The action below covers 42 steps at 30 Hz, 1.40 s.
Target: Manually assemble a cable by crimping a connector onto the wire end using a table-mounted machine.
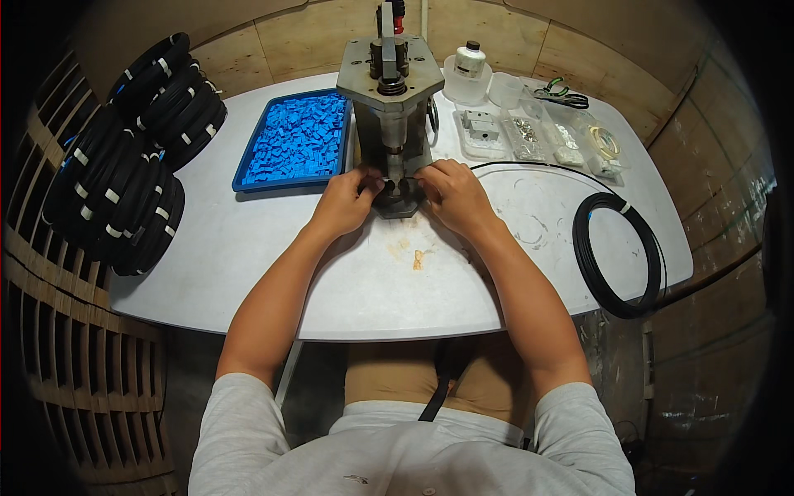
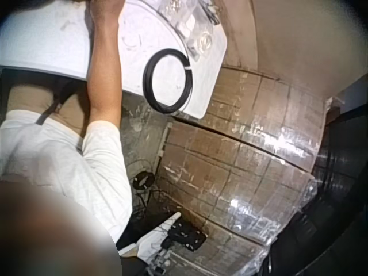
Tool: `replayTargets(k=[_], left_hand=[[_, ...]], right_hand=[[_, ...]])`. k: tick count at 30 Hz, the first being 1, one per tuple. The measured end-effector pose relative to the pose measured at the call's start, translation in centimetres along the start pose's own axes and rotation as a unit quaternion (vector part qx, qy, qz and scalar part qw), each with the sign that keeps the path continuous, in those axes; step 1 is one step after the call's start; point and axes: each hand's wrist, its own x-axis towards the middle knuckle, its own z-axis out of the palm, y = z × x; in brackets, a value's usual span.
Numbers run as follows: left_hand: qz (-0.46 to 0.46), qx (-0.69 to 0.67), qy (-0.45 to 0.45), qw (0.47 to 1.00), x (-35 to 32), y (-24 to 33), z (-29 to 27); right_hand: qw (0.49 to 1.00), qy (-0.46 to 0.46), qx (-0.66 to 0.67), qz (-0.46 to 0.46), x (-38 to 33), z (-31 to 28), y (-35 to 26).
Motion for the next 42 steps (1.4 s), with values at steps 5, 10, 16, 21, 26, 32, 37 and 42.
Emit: replayTargets(k=[5, 10, 16, 21, 26, 32, 37, 42], left_hand=[[0.002, -0.001, 0.001, 1.0, -0.01, 0.03, -0.04], [0.0, -0.001, 0.0, 1.0, 0.01, 0.03, -0.04], [0.0, 0.005, 0.002, 1.0, -0.02, 0.03, -0.04], [0.0, 0.003, 0.001, 1.0, 0.0, -0.04, -0.04], [-0.002, 0.005, 0.0, 1.0, -0.01, 0.12, -0.06], [-0.001, -0.005, -0.002, 1.0, -0.03, 0.19, -0.08], [0.002, -0.001, 0.003, 1.0, 0.01, -0.07, -0.02], [0.0, 0.003, 0.002, 1.0, 0.0, 0.04, -0.05]], right_hand=[[1.0, 0.002, 0.004, -0.001, -0.03, 0.07, 0.04], [1.0, -0.003, 0.007, 0.005, -0.04, 0.04, 0.08], [1.0, -0.009, 0.006, 0.005, -0.04, 0.01, 0.12], [1.0, -0.006, 0.01, 0.001, -0.07, 0.06, 0.22], [1.0, -0.005, 0.005, -0.001, -0.03, -0.03, 0.15], [1.0, -0.007, 0.004, -0.008, -0.08, 0.01, 0.27], [1.0, -0.01, 0.009, -0.006, -0.08, 0.0, 0.28], [1.0, -0.01, 0.008, -0.001, -0.05, -0.12, 0.17]])
